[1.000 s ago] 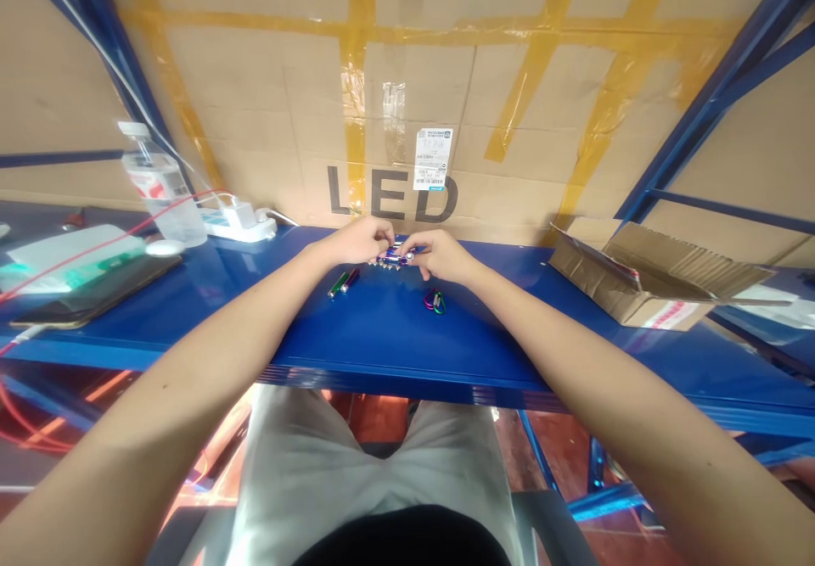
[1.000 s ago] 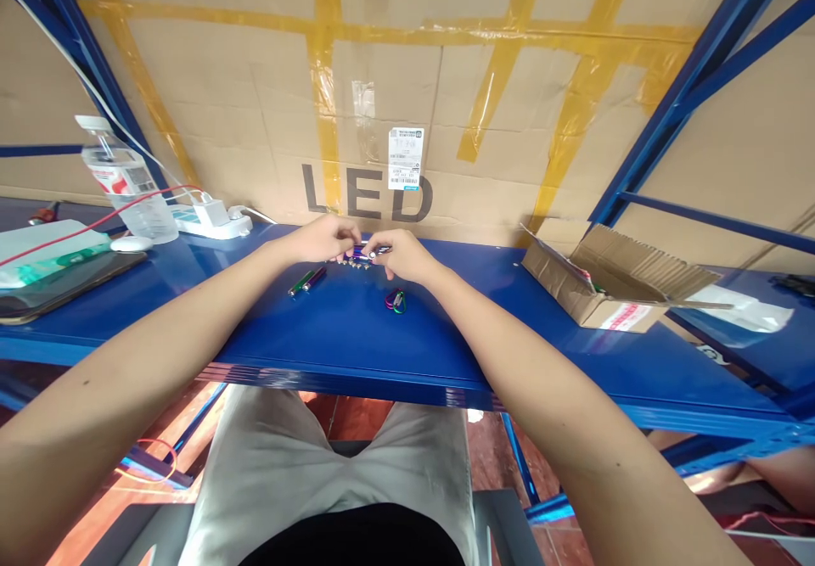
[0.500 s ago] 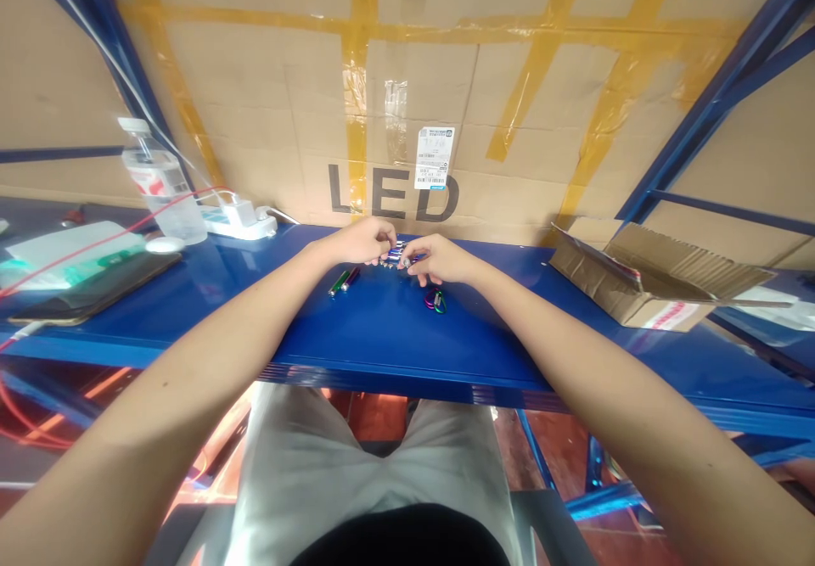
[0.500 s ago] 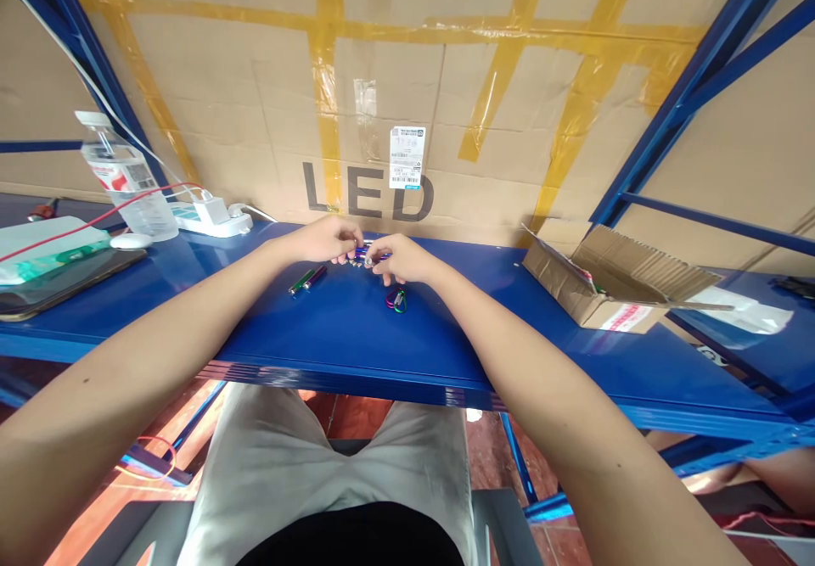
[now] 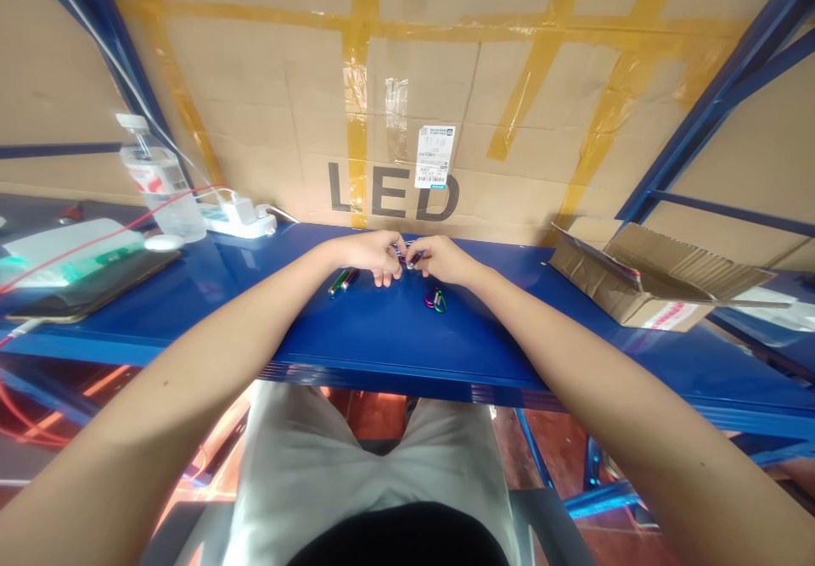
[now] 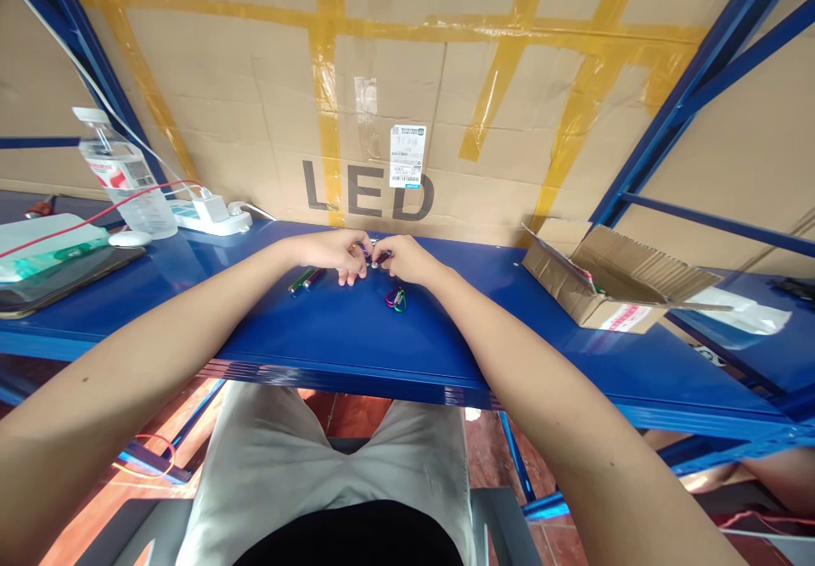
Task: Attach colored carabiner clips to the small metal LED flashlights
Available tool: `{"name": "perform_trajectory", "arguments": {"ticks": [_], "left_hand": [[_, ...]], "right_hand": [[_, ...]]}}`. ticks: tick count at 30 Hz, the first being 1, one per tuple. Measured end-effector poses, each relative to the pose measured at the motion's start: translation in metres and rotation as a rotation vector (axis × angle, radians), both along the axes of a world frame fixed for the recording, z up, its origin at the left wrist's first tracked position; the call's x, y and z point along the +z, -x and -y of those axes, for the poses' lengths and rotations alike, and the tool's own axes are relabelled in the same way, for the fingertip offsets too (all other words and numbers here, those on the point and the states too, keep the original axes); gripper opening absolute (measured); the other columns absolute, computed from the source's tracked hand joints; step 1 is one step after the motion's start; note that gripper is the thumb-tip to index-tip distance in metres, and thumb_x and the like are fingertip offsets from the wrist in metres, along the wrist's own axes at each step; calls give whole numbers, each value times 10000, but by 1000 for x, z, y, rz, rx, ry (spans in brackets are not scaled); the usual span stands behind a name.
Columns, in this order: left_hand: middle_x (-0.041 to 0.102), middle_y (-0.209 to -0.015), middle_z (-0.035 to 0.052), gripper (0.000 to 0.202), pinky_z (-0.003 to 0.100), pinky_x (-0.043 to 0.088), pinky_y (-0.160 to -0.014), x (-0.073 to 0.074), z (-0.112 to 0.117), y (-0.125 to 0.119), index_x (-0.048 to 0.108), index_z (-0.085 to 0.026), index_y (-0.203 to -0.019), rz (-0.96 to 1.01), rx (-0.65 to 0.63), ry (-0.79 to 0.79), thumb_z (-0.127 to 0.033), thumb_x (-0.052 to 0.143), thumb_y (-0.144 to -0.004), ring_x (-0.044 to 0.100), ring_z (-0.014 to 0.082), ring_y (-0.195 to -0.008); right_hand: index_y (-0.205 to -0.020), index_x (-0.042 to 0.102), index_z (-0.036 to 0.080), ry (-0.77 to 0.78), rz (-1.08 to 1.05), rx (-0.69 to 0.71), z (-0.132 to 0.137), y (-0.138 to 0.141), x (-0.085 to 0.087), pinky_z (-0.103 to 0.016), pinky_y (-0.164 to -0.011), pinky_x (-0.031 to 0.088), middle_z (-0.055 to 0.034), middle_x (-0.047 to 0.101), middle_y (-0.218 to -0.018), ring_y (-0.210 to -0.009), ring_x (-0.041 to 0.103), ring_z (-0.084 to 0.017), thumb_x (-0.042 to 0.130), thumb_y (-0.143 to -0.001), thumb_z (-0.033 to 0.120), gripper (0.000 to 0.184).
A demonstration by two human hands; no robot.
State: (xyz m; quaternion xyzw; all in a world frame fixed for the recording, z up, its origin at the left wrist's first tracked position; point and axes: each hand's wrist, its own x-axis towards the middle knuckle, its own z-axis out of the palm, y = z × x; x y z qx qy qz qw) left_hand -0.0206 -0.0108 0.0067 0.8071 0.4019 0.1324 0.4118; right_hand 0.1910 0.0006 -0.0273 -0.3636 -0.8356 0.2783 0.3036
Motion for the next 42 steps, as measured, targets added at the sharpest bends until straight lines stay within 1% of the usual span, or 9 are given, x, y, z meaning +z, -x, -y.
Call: {"name": "perform_trajectory", "arguments": {"ticks": [6, 10, 14, 17, 19, 22, 25, 31, 42], "left_hand": [[763, -883, 79, 499, 379, 600, -676, -5, -2, -2, 459, -177, -1097, 120, -37, 76, -139, 764, -703, 747, 212, -723], [762, -870, 68, 544, 399, 601, -694, -11, -9, 1, 447, -183, -1135, 182, -64, 111, -168, 796, -718, 756, 221, -720], [763, -873, 80, 607, 437, 606, -743, -11, -12, 3, 457, -169, -1181, 189, -35, 157, -196, 828, -701, 760, 238, -739], [764, -894, 99, 600, 437, 605, -775, -7, -11, 4, 484, -152, -1163, 152, -13, 184, -182, 832, -675, 757, 235, -752], [765, -905, 106, 567, 431, 607, -785, -5, -10, 5, 505, -147, -1141, 140, -9, 190, -177, 822, -671, 754, 230, -755], [761, -895, 102, 475, 419, 609, -785, -4, -11, 6, 554, -148, -1068, 128, -26, 194, -180, 801, -664, 748, 226, -752], [755, -882, 98, 361, 405, 610, -780, -4, -14, 6, 609, -144, -979, 100, -35, 188, -184, 772, -660, 742, 223, -747], [744, -865, 87, 273, 365, 602, -751, -4, -14, 5, 675, -137, -926, 47, -18, 155, -174, 725, -660, 734, 212, -738], [742, -858, 64, 266, 326, 587, -735, -4, -13, 4, 711, -165, -935, -59, -54, 33, -191, 712, -671, 726, 207, -781]], "right_hand": [[-766, 702, 157, 72, -19, -31, 2, 1, 2, -206, -476, 434, -14, 679, -727, -521, 550, -90, 539, -688, -19, 252], [-875, 719, 155, 192, -49, -40, 2, 0, 3, -204, -410, 386, -37, 702, -719, -535, 593, -126, 640, -738, 57, 185], [-917, 797, 185, -4, 26, -1, 0, -4, 6, -262, -628, 524, -52, 764, -869, -722, 667, -169, 669, -763, 64, 233], [-885, 831, 221, -130, 116, 28, 0, -8, 12, -299, -833, 522, -30, 782, -938, -874, 678, -193, 672, -762, 50, 264], [-884, 825, 218, -52, 182, 51, 2, -11, 18, -292, -774, 512, -15, 767, -866, -780, 652, -172, 689, -794, 105, 198], [-816, 765, 179, 208, 260, 41, 5, -13, 23, -259, -535, 433, 11, 619, -605, -517, 504, -116, 689, -852, 215, 92], [-822, 709, 179, 356, 234, 26, 7, -12, 25, -243, -436, 365, 28, 543, -555, -437, 445, -98, 724, -848, 234, 62], [-729, 687, 162, 221, 152, -23, 7, -10, 24, -243, -437, 372, 8, 576, -574, -423, 469, -87, 764, -839, 239, 155], [-776, 681, 148, 276, 104, 17, 4, -12, 19, -229, -433, 379, 10, 572, -541, -437, 478, -91, 704, -909, 273, 184]]}}
